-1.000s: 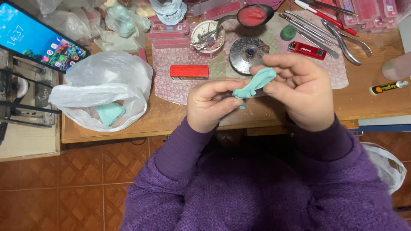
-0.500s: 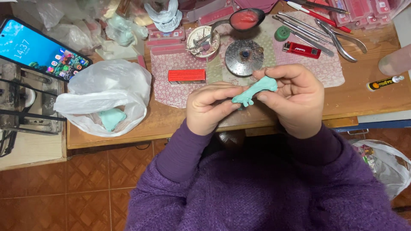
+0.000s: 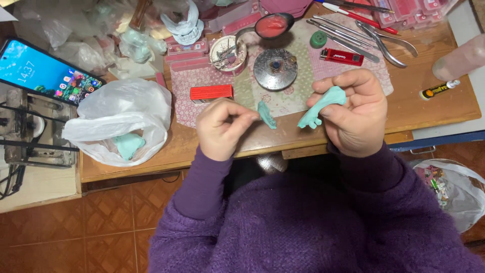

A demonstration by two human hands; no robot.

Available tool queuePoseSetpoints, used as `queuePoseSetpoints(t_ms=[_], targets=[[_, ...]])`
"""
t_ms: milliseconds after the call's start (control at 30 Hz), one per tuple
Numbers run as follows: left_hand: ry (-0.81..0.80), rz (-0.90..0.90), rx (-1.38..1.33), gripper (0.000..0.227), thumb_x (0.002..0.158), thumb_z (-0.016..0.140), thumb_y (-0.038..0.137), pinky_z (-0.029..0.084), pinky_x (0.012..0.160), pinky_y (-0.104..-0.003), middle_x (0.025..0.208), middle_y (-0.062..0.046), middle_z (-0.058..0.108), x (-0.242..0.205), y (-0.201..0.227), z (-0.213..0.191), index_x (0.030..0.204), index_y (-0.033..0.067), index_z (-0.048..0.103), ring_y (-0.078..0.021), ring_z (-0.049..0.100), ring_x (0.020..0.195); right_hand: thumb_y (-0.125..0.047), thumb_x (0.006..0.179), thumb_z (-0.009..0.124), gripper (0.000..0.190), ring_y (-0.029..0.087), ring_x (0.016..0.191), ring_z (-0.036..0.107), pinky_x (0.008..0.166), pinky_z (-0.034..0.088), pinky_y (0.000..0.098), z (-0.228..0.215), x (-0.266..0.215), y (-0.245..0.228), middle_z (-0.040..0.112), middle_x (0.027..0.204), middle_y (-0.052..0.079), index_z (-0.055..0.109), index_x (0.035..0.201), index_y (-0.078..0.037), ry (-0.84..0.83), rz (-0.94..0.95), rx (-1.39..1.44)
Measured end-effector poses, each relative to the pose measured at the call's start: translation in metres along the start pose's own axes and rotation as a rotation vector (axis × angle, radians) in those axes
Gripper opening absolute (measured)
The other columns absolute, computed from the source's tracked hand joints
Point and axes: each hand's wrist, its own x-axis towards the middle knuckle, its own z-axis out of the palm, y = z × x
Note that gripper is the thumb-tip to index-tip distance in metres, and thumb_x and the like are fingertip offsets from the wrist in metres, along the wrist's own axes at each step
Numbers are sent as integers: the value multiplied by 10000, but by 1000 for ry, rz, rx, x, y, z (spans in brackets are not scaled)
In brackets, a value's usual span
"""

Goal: The person shapes a light blue clay object into a curved, horseshoe-like form using their hands. They then pick up a yellow tube and a red box from the cluttered workbench.

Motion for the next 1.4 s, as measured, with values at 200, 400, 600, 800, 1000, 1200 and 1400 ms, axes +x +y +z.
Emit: queuePoseSetpoints(t_ms=[200, 400, 600, 800, 1000, 1200, 1400], targets=[[-153, -110, 335, 177, 843, 800, 200, 475, 552, -280, 716, -49, 710, 10, 3, -10, 827, 25, 778, -156, 573, 563, 157, 874, 616, 429, 224, 995, 720, 871, 629, 285, -14, 0, -1, 670, 1264, 180, 559, 1239, -62, 54, -25, 29], [-253, -20, 641, 373, 853, 741, 194, 530, 663, -345, 943, -72, 683, 3, -2, -1, 1205, 70, 733, -254, 655, 723, 119, 912, 659, 417, 183, 1040, 711, 953, 623, 255, -30, 1, 11, 698, 1201, 165, 579, 1281, -60, 97, 27, 33], [-469, 42, 773, 436, 818, 799, 247, 597, 737, -501, 987, -28, 614, 15, -2, 7, 1244, 219, 713, -351, 703, 870, 88, 878, 724, 426, 242, 904, 762, 715, 644, 258, -51, 5, 32, 705, 1065, 267, 543, 1255, 8, 92, -26, -61], [-426, 59, 800, 262, 790, 817, 233, 589, 760, -406, 941, 22, 541, 17, -1, 16, 1043, 228, 747, -282, 675, 899, 64, 896, 724, 432, 229, 834, 776, 678, 674, 252, -50, 4, 31, 726, 1032, 272, 539, 1284, 12, 114, 60, -7], [-387, 70, 792, 295, 771, 840, 271, 575, 777, -420, 951, 12, 556, 10, -11, 19, 1038, 223, 723, -277, 647, 937, 65, 894, 726, 421, 220, 785, 773, 675, 686, 277, -42, 4, 28, 733, 1011, 269, 539, 1269, 18, 117, 69, -12], [-345, 119, 755, 219, 763, 824, 237, 535, 790, -410, 916, 11, 578, 10, -9, 20, 965, 208, 745, -267, 621, 915, 64, 914, 712, 414, 251, 791, 774, 684, 701, 324, -47, 3, 28, 724, 1029, 282, 513, 1274, 18, 126, 107, -13], [-335, 69, 588, 267, 753, 822, 265, 496, 865, -394, 881, 33, 663, 6, -21, 17, 1002, 238, 731, -250, 646, 963, 56, 916, 719, 401, 248, 777, 768, 689, 705, 338, -40, 4, 25, 723, 1016, 278, 516, 1259, 15, 138, 113, -28]])
